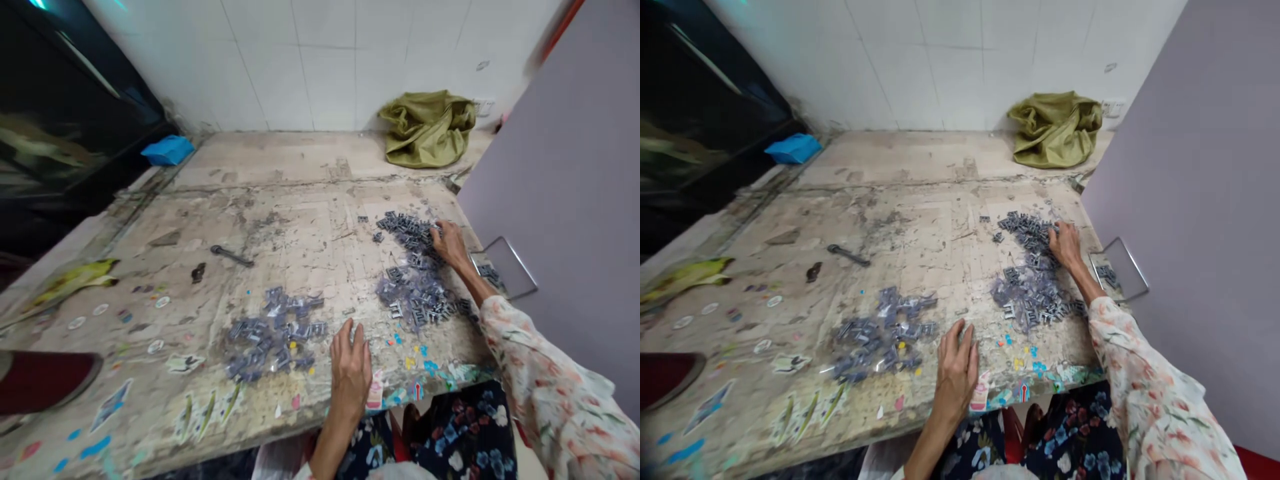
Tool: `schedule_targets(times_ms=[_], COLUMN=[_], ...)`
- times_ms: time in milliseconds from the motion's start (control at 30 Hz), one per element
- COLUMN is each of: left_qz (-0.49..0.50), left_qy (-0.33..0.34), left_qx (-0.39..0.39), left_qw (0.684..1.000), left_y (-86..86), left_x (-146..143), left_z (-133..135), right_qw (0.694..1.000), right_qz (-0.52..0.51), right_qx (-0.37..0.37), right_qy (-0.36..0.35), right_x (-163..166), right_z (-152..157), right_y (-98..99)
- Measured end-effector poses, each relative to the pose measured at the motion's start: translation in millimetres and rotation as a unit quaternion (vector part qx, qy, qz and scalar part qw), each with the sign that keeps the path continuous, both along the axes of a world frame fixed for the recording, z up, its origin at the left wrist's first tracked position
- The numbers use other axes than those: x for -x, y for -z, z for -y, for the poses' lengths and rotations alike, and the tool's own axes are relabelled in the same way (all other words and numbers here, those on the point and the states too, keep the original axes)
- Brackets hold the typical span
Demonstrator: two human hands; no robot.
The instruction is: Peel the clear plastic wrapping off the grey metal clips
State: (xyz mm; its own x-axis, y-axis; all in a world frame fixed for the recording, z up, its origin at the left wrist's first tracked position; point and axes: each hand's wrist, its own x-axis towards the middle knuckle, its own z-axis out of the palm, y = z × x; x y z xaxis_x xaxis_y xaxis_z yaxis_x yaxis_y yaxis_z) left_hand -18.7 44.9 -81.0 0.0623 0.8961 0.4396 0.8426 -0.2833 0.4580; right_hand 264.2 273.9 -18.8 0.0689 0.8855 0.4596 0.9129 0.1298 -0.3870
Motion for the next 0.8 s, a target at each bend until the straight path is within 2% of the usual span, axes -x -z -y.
schedule_targets(times_ms=[67,133,167,267,367,500,633,700,733,767,800], left_qz=[-0.004,-0.004,-0.004,0.001,0.008,0.051,0.171,0.268,0.329,0.396,0.466], left_qy=[0.001,0.001,0.001,0.004,0.008,0.021,0.043,0.057,0.063,0.071,0.083], left_qx=[0.006,0.008,0.009,0.017,0.025,0.013,-0.006,0.041,0.092,0.160,0.242], left_qw=[1.000,1.000,1.000,1.000,1.000,0.998,0.984,0.961,0.938,0.901,0.847], left_y=[-0.3,-0.1,0.1,-0.7,-3.0,-7.2,-20.3,-32.6,-39.5,-46.5,-52.9], left_x=[0,0,-1,-2,-2,0,-4,-12,-17,-23,-29], left_z=[0,0,0,0,0,0,5,12,16,20,23], right_qw=[0.999,0.995,0.991,0.987,0.977,0.987,0.983,0.956,0.932,0.903,0.876], right_qz=[0.000,0.003,0.004,0.001,0.004,-0.003,-0.147,-0.275,-0.345,-0.409,-0.459], right_qx=[0.020,0.037,0.036,0.007,0.057,0.086,0.062,0.078,0.096,0.116,0.135], right_qy=[-0.036,-0.091,-0.128,-0.158,-0.207,-0.139,-0.089,-0.068,-0.062,-0.061,-0.065], right_x=[6,20,27,46,59,70,78,84,88,92,96], right_z=[10,34,50,109,169,223,240,245,248,252,257], right_y=[1.3,-0.7,-3.0,-11.1,-9.6,12.1,24.7,22.5,20.2,17.6,15.1])
